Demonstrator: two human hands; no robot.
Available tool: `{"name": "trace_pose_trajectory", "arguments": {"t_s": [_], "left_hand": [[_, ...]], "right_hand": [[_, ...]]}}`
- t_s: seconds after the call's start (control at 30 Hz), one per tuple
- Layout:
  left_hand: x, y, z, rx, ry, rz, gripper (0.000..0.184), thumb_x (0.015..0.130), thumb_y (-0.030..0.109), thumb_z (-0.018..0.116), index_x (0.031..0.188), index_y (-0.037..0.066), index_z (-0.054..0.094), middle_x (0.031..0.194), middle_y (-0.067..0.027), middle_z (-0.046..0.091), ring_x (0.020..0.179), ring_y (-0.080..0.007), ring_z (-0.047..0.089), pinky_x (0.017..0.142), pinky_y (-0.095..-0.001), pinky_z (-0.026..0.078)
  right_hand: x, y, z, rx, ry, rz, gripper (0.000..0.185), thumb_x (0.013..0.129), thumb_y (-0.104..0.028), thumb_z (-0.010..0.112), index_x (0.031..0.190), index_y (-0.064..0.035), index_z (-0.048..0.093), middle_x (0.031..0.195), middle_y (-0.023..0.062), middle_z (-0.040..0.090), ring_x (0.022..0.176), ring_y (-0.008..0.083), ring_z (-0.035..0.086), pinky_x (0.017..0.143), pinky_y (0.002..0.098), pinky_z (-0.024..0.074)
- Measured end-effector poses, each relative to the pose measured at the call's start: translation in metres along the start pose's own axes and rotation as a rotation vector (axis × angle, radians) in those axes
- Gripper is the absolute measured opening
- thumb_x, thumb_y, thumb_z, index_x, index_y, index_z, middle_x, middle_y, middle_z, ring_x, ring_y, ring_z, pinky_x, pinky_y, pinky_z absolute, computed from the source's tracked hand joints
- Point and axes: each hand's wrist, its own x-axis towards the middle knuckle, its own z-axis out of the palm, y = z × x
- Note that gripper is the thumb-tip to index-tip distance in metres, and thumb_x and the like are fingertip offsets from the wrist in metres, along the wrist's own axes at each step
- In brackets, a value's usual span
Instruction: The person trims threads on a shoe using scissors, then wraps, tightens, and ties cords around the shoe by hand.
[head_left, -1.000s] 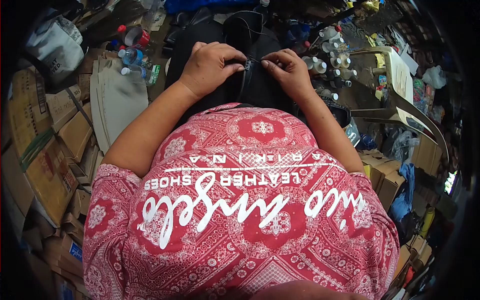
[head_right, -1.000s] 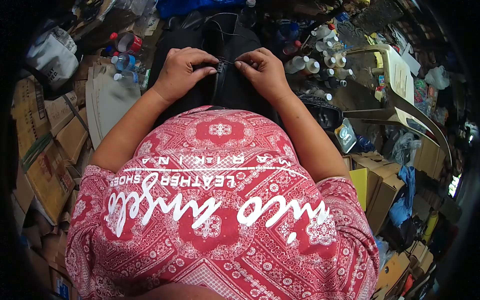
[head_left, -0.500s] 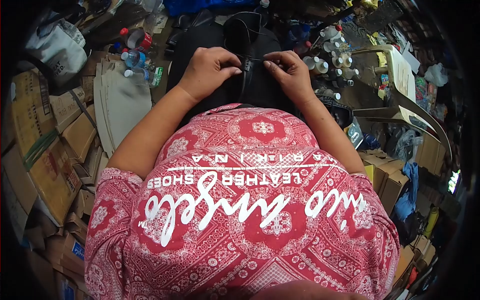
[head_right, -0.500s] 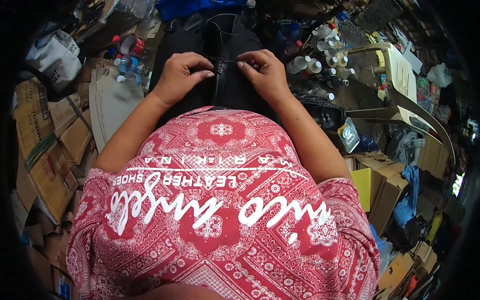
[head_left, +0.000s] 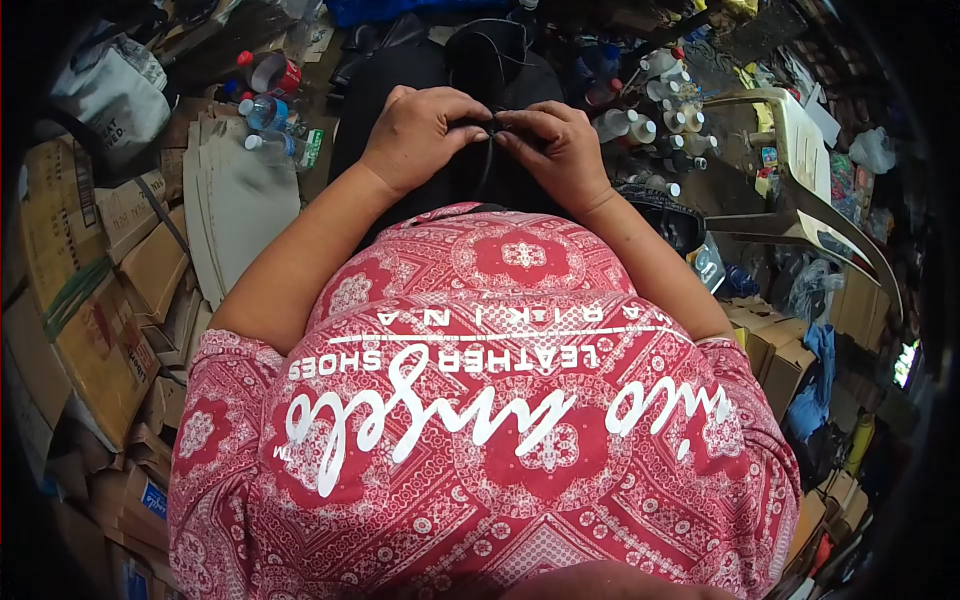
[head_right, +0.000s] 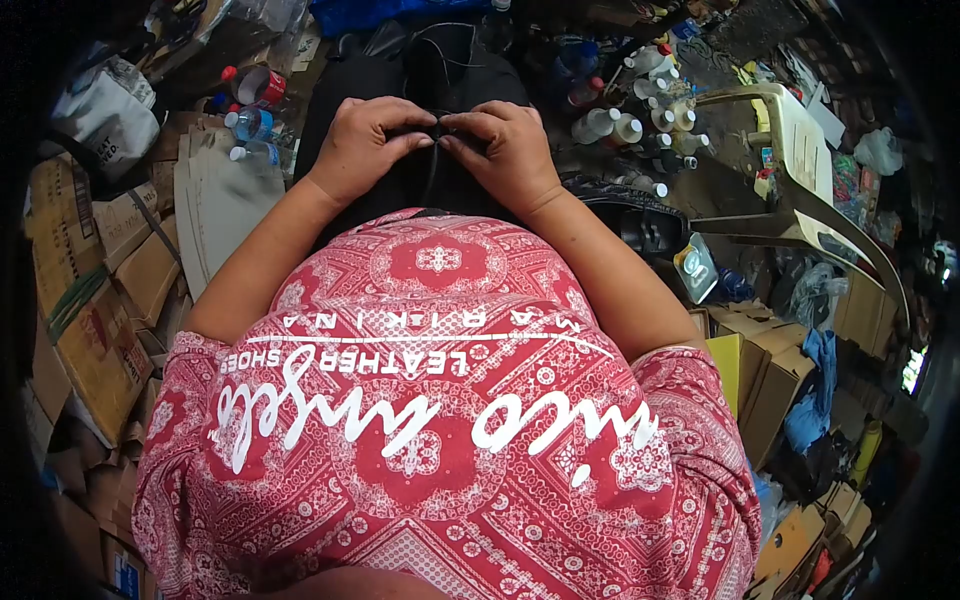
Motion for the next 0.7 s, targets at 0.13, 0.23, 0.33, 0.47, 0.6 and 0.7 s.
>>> {"name": "trace_pose_trajectory", "arguments": {"t_s": [0.13,0.23,0.33,0.47,0.6,0.7], "left_hand": [[0.000,-0.004,0.004,0.013,0.029,0.038,0.020,0.072,0.015,0.072,0.090,0.010,0.069,0.089,-0.0044,0.068,0.079,-0.0201,0.065,0.072,-0.0295,0.042],[0.000,-0.002,0.003,0.072,-0.030,0.011,0.019,0.073,0.017,0.071,0.091,0.012,0.068,0.090,-0.0025,0.067,0.081,-0.0183,0.063,0.075,-0.0293,0.038],[-0.001,-0.001,0.004,0.165,-0.059,0.031,0.018,0.074,0.019,0.069,0.092,0.014,0.068,0.090,-0.0004,0.067,0.082,-0.0165,0.062,0.078,-0.0293,0.035],[0.001,-0.002,0.006,0.224,-0.117,0.000,0.018,0.075,0.019,0.069,0.092,0.014,0.067,0.090,0.0012,0.066,0.082,-0.0154,0.060,0.080,-0.0294,0.033],[-0.001,0.001,0.000,0.107,-0.079,0.007,0.020,0.074,0.018,0.070,0.093,0.014,0.067,0.090,0.0005,0.066,0.079,-0.0152,0.061,0.079,-0.0291,0.034],[-0.002,0.000,0.000,0.009,-0.044,-0.011,0.022,0.072,0.017,0.071,0.093,0.012,0.068,0.090,-0.0013,0.066,0.078,-0.0166,0.062,0.078,-0.0286,0.037]], "right_hand": [[0.000,0.000,0.000,-0.019,0.006,-0.024,0.018,0.073,-0.023,0.071,0.089,-0.0150,0.069,0.082,0.0020,0.065,0.080,0.0200,0.060,0.077,0.0343,0.0396],[0.000,0.000,0.000,-0.024,-0.012,-0.021,0.017,0.073,-0.022,0.070,0.088,-0.0147,0.069,0.084,0.0019,0.064,0.082,0.0199,0.059,0.079,0.0348,0.0382],[-0.001,0.000,0.001,-0.123,-0.045,-0.051,0.015,0.074,-0.022,0.069,0.087,-0.0149,0.068,0.085,0.0017,0.063,0.085,0.0200,0.058,0.081,0.0355,0.0362],[0.001,0.001,0.001,-0.160,-0.079,-0.071,0.014,0.074,-0.022,0.068,0.087,-0.0153,0.068,0.086,0.0009,0.062,0.087,0.0205,0.057,0.083,0.0361,0.0338],[0.000,-0.002,-0.008,0.061,-0.028,-0.001,0.016,0.078,-0.018,0.067,0.092,-0.0109,0.067,0.085,0.0048,0.060,0.082,0.0193,0.058,0.076,0.0325,0.0417],[0.001,0.006,-0.015,0.188,0.139,0.134,0.021,0.079,-0.019,0.068,0.097,-0.0085,0.066,0.093,0.0099,0.057,0.078,0.0203,0.059,0.067,0.0287,0.0481]]}}
